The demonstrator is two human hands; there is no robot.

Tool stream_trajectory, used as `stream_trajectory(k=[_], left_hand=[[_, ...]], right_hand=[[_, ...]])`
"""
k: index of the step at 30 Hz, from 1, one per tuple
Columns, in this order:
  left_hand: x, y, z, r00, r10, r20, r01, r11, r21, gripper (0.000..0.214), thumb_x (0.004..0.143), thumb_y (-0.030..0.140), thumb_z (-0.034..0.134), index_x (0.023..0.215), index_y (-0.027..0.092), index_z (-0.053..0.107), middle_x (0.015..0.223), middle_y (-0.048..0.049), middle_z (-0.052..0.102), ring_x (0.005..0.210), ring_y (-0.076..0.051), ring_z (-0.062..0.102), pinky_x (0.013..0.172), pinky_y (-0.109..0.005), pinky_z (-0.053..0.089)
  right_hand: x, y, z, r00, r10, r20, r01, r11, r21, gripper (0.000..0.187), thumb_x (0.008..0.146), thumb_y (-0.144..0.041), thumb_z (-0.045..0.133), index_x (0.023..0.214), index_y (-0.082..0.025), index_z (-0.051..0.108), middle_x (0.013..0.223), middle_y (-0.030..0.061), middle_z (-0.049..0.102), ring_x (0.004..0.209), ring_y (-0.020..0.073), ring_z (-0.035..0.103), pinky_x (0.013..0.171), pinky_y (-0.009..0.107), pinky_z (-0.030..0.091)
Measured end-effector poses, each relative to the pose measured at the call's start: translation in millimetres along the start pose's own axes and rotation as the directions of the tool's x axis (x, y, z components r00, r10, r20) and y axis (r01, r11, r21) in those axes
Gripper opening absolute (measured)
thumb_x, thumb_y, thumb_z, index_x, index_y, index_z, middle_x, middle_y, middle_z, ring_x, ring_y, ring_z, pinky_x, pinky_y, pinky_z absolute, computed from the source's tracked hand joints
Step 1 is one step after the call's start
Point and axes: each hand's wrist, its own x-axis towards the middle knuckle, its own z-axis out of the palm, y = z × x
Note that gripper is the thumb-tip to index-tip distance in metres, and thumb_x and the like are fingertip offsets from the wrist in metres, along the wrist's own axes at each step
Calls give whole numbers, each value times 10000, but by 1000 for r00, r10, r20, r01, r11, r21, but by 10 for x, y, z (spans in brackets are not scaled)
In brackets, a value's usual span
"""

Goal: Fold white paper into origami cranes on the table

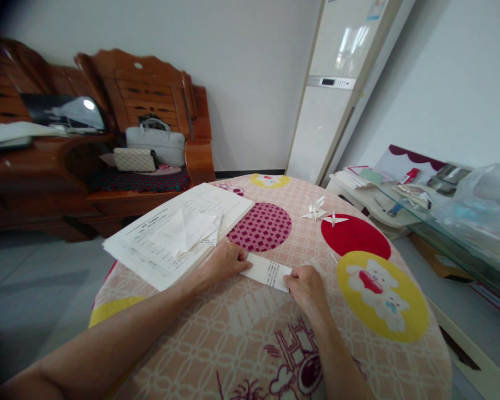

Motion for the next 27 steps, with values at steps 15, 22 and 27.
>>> stream_trajectory(k=[15, 22, 27], left_hand=[[77, -46, 20, 999, -6, 39, 4, 999, 50, 245, 699, 367, 625, 573, 159, 645, 515, 17, 535, 515, -99, 457, 538, -236, 276], [79, -61, 30, 999, 3, 33, -4, 1000, 29, 242, 694, 359, 636, 560, 157, 629, 503, 28, 512, 507, -95, 453, 532, -236, 271], [79, -48, 17, 999, 0, 32, 0, 1000, 25, 248, 693, 352, 633, 541, 157, 612, 489, 30, 484, 500, -94, 445, 527, -240, 263]], right_hand=[[27, -14, 6, 998, 63, 16, -63, 998, -19, 281, 784, -275, 545, 540, -162, 628, 474, 37, 618, 372, 104, 509, 438, 215, 346], [16, -7, 10, 998, 62, 15, -62, 998, 4, 270, 778, -276, 555, 542, -165, 623, 464, 32, 613, 366, 105, 504, 439, 217, 349], [22, -10, 10, 998, 60, 6, -59, 998, -21, 306, 793, -265, 550, 505, -170, 592, 465, 38, 615, 374, 104, 509, 446, 216, 343]])
